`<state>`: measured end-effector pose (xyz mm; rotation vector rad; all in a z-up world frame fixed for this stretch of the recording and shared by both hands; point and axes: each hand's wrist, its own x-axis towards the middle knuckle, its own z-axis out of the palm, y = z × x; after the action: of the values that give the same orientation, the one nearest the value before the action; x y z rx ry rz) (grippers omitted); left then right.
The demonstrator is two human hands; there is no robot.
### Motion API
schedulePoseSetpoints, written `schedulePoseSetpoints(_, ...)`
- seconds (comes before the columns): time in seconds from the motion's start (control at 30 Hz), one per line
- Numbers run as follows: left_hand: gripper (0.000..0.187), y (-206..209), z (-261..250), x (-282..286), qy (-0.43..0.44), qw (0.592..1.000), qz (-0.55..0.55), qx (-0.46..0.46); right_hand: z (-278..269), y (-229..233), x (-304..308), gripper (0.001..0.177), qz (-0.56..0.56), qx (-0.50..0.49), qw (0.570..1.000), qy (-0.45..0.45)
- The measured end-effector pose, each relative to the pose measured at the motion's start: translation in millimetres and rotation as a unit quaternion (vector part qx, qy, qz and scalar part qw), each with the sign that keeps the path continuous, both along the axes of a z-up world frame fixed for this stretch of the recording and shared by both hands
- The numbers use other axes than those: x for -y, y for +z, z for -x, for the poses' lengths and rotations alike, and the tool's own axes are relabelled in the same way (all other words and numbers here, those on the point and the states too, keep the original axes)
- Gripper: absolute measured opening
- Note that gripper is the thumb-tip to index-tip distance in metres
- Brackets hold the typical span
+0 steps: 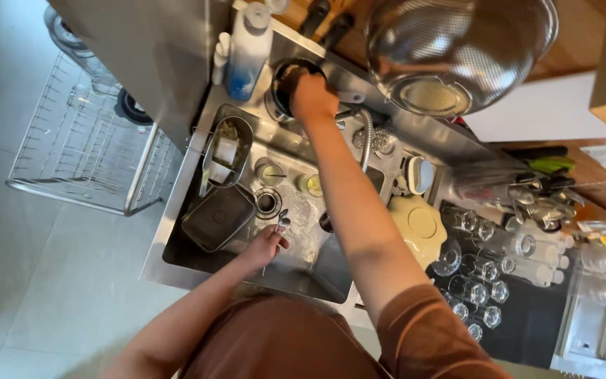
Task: Wash and rinse food containers and glasses at a kitchen sink.
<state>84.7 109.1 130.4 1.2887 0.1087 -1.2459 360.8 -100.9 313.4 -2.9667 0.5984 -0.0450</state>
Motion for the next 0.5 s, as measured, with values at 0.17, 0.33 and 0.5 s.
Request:
schedulePoseSetpoints(0.17,0.027,39,-15,-22,0.092,0.991,0.089,0.039,-39,-26,25,0.023,0.027,-0.166,0.981,0.094)
schedulePoseSetpoints(0.33,0.029,62,-35,-35,0.153,0.981,0.112,0.049,-5,-10,24,0.026,0.014,-0.028,0.996,0.085)
schedulePoseSetpoints(0.5,0.025,80,-56,-34,0.210,0.972,0.096,0.040,108,75,-11,0.036,-0.127,0.184,0.969,0.104)
